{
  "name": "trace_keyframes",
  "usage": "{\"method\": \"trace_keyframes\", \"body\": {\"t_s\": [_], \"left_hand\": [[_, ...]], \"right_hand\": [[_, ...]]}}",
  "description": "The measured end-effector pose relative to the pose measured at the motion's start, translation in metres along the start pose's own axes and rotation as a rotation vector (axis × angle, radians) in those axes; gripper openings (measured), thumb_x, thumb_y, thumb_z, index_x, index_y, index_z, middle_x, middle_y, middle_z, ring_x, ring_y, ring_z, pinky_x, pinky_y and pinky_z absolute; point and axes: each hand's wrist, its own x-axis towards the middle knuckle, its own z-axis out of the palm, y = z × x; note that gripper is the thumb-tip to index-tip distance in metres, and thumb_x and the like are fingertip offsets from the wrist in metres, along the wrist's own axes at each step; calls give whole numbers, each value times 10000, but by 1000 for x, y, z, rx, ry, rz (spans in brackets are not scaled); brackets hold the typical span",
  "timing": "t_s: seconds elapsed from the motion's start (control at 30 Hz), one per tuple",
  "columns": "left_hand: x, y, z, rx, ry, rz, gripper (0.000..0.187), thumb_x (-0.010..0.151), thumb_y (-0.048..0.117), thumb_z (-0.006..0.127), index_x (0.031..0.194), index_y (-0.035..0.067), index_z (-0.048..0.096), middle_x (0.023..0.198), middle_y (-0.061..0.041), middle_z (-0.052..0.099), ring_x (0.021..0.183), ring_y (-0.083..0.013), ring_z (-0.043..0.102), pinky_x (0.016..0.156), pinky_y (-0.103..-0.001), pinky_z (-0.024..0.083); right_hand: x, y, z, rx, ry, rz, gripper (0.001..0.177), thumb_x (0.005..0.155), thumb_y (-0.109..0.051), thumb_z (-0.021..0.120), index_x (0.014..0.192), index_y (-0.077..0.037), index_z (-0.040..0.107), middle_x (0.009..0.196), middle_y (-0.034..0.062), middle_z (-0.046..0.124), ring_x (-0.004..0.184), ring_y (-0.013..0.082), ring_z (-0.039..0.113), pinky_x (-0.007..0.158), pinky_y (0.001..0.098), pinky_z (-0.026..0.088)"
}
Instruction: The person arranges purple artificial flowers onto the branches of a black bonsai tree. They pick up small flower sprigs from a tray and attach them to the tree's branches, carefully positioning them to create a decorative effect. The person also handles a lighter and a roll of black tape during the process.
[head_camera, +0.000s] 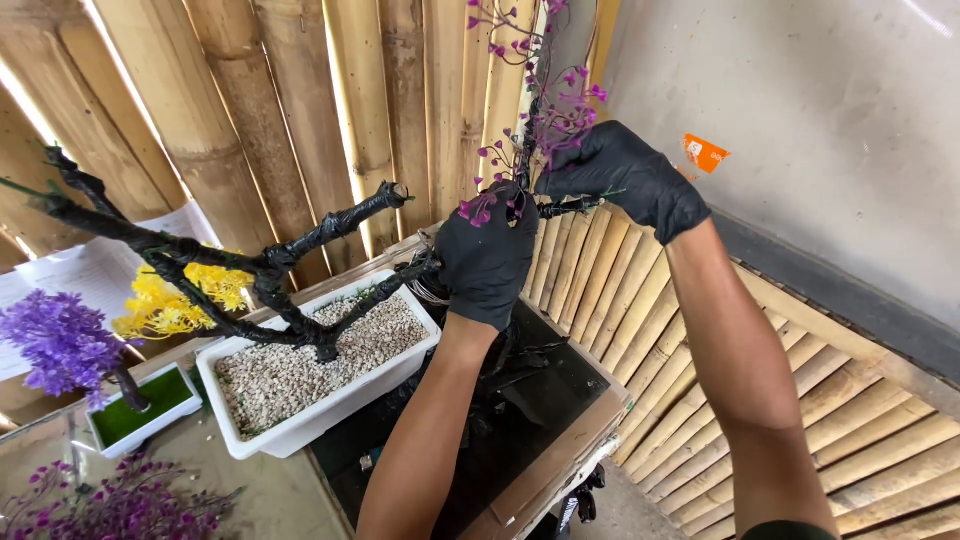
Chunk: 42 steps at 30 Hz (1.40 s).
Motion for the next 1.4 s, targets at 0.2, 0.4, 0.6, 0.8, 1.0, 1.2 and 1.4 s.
{"method": "trace_keyframes", "body": {"t_s": [0.2, 0.4, 0.6, 0.8, 1.0, 1.2, 1.4], "left_hand": [[-20, -35, 32, 281, 98, 56, 421, 1092, 266, 606, 1200, -137, 658, 1041, -229, 641, 1154, -336, 627, 1088, -312, 404], [-19, -47, 22, 246, 27, 248, 333, 1126, 227, 478, 1267, 18, 695, 1270, -36, 672, 1225, -119, 540, 1046, -183, 334], [-1, -8, 12, 63, 78, -79, 232, 972, 258, 699, 971, 44, 789, 891, -97, 774, 783, -296, 743, 736, -460, 601], [3, 0, 4, 84, 145, -45, 249, 992, 266, 676, 891, 64, 781, 746, -79, 717, 610, -228, 668, 556, -396, 535], [8, 2, -1, -11, 162, 2, 137, 962, 137, 725, 945, 8, 767, 875, -128, 754, 751, -272, 733, 697, -423, 613], [7, 2, -4, 62, 83, -37, 154, 961, 203, 710, 909, 67, 761, 805, -74, 729, 689, -265, 694, 628, -429, 569], [-3, -7, 12, 37, 58, -94, 188, 968, 270, 682, 880, 113, 737, 780, -52, 697, 662, -229, 658, 612, -403, 513]], "right_hand": [[10, -21, -15, -185, -192, 41, 187, 913, -195, 802, 1097, -162, 816, 1082, 90, 792, 1007, 209, 711, 967, 342, 537], [20, -42, -23, -344, -350, 80, 260, 901, -270, 807, 1157, -227, 811, 1147, 85, 795, 974, 270, 730, 1026, 403, 499], [40, 23, -42, -638, -375, -75, 329, 923, -248, 751, 1236, -151, 767, 1166, 3, 781, 1006, 210, 742, 967, 376, 573], [29, 16, -33, -658, -311, -94, 280, 912, -208, 774, 1179, -122, 789, 1096, 22, 794, 916, 213, 752, 867, 354, 602], [18, -29, -18, -688, -328, 80, 306, 939, -371, 719, 1120, -149, 828, 846, -30, 789, 688, 157, 674, 669, 353, 550], [4, -27, -6, -788, -187, -80, 228, 991, -304, 720, 917, -99, 786, 779, 45, 722, 677, 222, 647, 650, 392, 460], [9, 33, 8, -843, 188, 108, 255, 748, -565, 855, 983, -536, 761, 897, -174, 745, 916, 177, 738, 768, 358, 610]]}}
